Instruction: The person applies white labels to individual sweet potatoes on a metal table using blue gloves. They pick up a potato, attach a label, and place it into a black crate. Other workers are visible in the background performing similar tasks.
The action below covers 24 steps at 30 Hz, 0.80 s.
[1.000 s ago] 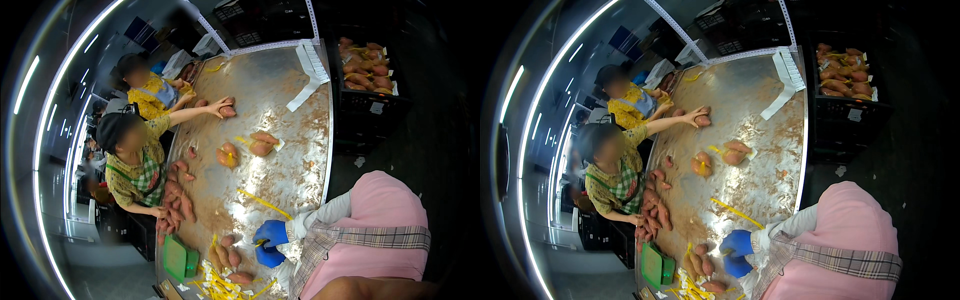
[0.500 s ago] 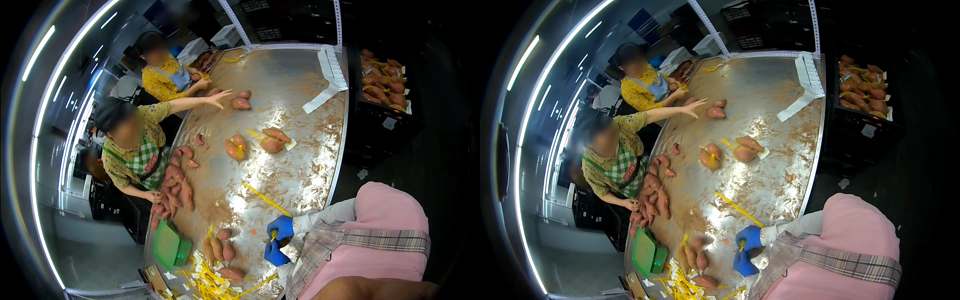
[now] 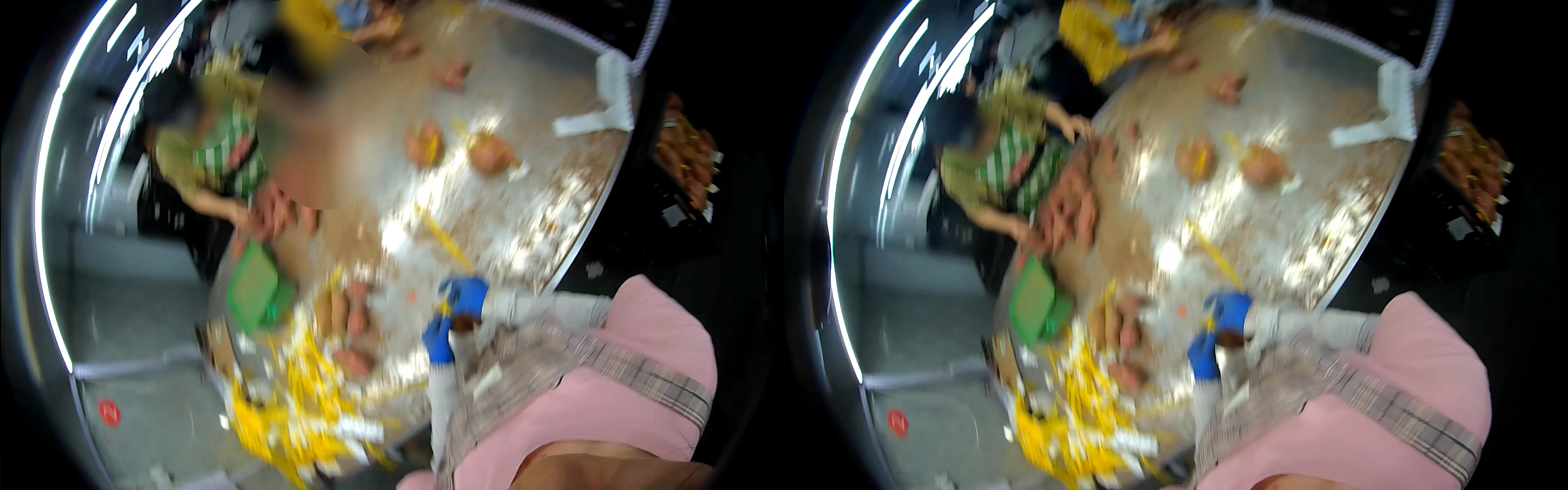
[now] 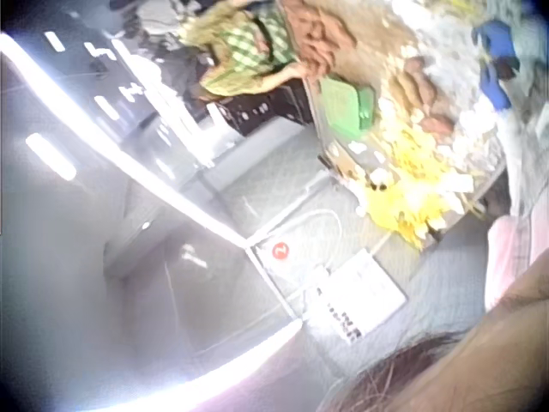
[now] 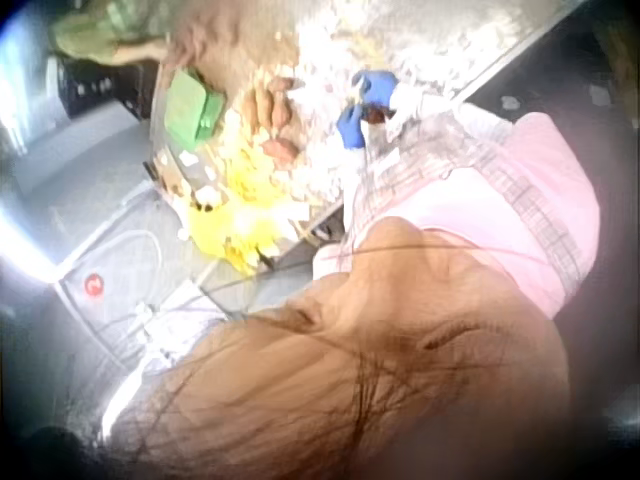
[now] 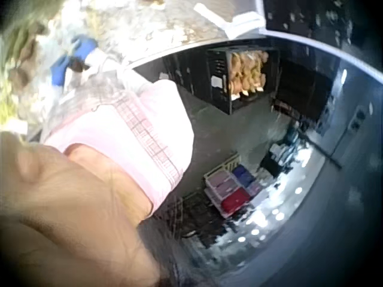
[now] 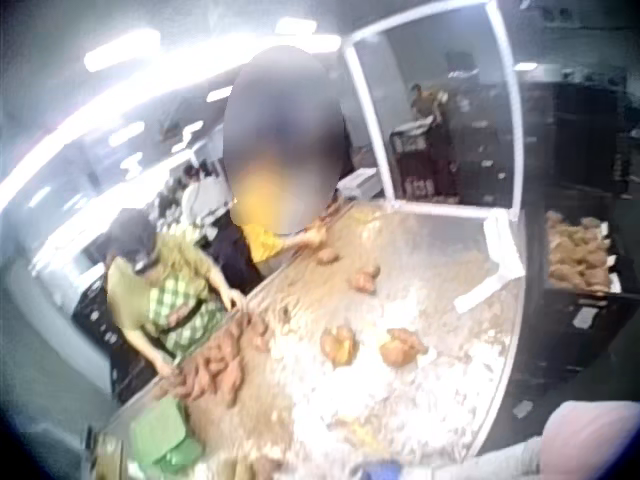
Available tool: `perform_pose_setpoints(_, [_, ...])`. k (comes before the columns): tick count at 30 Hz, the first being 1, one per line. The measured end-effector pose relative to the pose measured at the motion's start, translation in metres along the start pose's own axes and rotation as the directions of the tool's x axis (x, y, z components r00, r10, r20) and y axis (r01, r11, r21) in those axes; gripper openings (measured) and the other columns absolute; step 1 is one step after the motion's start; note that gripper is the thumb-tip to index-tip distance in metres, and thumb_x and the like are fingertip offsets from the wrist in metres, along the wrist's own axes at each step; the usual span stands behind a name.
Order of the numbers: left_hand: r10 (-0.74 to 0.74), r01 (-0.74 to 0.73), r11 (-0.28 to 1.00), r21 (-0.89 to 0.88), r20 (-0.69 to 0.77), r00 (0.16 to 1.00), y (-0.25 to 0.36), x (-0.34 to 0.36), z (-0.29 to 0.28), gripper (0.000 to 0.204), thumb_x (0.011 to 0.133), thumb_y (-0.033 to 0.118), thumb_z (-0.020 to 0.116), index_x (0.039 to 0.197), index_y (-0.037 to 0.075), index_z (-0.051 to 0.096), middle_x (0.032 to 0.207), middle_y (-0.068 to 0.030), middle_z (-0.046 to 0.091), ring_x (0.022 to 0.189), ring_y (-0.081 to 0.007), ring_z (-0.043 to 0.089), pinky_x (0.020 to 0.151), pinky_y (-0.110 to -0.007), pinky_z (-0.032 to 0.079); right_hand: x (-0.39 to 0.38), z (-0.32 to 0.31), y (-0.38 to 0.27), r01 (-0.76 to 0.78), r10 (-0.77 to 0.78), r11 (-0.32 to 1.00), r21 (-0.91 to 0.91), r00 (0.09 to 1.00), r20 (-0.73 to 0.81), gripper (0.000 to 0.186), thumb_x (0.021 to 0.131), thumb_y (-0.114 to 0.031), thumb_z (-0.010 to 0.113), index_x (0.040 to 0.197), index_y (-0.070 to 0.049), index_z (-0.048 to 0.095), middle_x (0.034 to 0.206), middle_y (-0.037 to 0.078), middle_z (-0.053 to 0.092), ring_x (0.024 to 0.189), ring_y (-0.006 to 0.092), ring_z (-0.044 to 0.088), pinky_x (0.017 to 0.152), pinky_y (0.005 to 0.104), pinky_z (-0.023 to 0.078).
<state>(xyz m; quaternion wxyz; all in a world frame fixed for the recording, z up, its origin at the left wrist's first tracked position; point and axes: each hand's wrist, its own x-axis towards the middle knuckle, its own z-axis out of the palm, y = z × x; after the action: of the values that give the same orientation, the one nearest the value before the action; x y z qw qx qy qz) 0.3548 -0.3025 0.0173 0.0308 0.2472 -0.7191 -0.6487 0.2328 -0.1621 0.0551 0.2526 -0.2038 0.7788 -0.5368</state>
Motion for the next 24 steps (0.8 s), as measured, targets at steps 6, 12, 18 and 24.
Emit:
perform_pose_setpoints(6, [-0.158, 0.166, 0.88, -0.445, 0.055, 0.986, 0.019, -0.008, 0.006, 0.02, 0.089, 0.014, 0.057, 0.087, -0.005, 0.063, 0.076, -0.002, 0.058, 0.07, -0.0085, 0.05, 0.065, -0.024, 0.041, 0.004, -0.004, 0.0, 0.063, -0.042, 0.969, -0.237, 0.995, 0.091, 0.017, 0.069, -0.021, 0.071, 0.083, -0.011, 0.068, 0.076, 0.008, 0.061, 0.069, 0.0232, 0.061, 0.064, 0.0321, 0.049])
perform_pose_setpoints(12, [-0.038, 0.008, 0.966, -0.257, -0.114, 0.993, 0.043, -0.014, 0.014, 0.02, 0.088, 0.013, 0.058, 0.095, -0.005, 0.065, 0.085, -0.005, 0.063, 0.079, -0.0102, 0.056, 0.073, -0.025, 0.044, -0.001, -0.014, -0.023, 0.073, -0.035, 0.967, -0.245, 0.987, 0.156, 0.028, 0.071, -0.032, 0.069, 0.088, -0.01, 0.071, 0.08, 0.009, 0.065, 0.074, 0.0273, 0.063, 0.067, 0.0337, 0.05])
perform_pose_setpoints(18, [-0.102, 0.057, 0.976, -0.211, -0.21, 0.972, 0.045, -0.013, 0.019, 0.017, 0.085, 0.01, 0.061, 0.09, -0.007, 0.066, 0.087, -0.0088, 0.066, 0.082, -0.0142, 0.06, 0.076, -0.026, 0.047, -0.002, -0.011, -0.023, 0.078, -0.068, 0.975, -0.208, 0.996, 0.056, 0.024, 0.069, -0.027, 0.069, 0.084, -0.009, 0.071, 0.075, 0.009, 0.064, 0.07, 0.0254, 0.062, 0.064, 0.0334, 0.05])
perform_pose_setpoints(24, [-0.404, 0.287, 0.622, -0.729, 0.015, 0.915, 0.029, -0.016, 0.017, 0.031, 0.087, 0.012, 0.057, 0.113, -0.007, 0.057, 0.095, -0.0105, 0.064, 0.085, -0.0136, 0.06, 0.073, -0.026, 0.049, -0.017, -0.003, -0.018, 0.144, -0.145, 0.989, 0.033, 0.988, 0.045, 0.02, 0.072, -0.02, 0.068, 0.086, -0.006, 0.066, 0.076, 0.009, 0.062, 0.068, 0.0205, 0.061, 0.063, 0.0308, 0.049])
